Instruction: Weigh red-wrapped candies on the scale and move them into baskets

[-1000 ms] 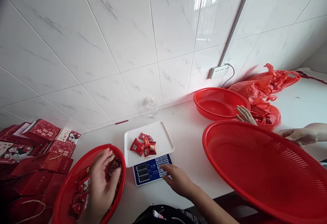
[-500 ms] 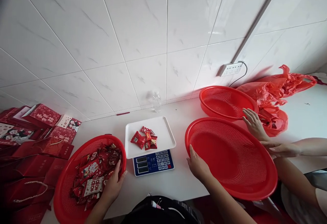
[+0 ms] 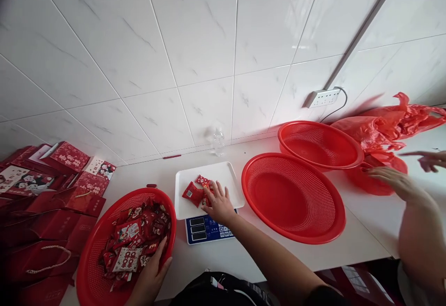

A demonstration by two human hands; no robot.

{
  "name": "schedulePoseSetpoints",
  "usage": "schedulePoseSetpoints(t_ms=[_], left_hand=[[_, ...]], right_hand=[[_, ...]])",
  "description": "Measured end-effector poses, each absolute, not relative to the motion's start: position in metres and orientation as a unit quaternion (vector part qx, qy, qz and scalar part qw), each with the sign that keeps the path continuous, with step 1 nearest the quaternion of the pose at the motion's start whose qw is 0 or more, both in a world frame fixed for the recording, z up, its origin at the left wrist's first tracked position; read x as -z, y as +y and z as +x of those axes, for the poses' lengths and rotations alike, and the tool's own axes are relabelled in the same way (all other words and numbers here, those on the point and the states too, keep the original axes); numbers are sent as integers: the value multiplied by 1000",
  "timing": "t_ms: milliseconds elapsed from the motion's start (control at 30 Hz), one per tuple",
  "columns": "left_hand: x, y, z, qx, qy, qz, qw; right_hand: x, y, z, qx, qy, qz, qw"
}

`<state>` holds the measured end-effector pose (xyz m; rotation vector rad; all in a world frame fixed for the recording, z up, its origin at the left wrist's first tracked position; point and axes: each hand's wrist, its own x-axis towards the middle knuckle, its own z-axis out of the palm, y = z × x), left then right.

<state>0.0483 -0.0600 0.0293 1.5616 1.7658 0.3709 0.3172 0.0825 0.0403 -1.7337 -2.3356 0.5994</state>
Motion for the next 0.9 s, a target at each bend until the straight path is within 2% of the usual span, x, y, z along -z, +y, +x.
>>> schedulePoseSetpoints(t_ms=[133,367,567,667,833,900], left_hand=[[-30,-64,48,-179,691,612,341],[-28,-71,48,-209,697,596,339],[-27,-68,57,-251,705,595,292],[-32,-63,58,-250,694,604,301],[-39,-56,57,-246,681,615,311],[-37,-54,57,-235,683,619,309]], right_hand=[[-37,103,289,-185,-828,-525,66],[-30,126,298,-161,-851,-486,117],[-35,135,301,-158,-820,-512,201],[-45,136,311,-146,-785,-552,239],[-59,128,369,-130,-679,-611,385],[-59,121,403,-117,-644,-639,405]])
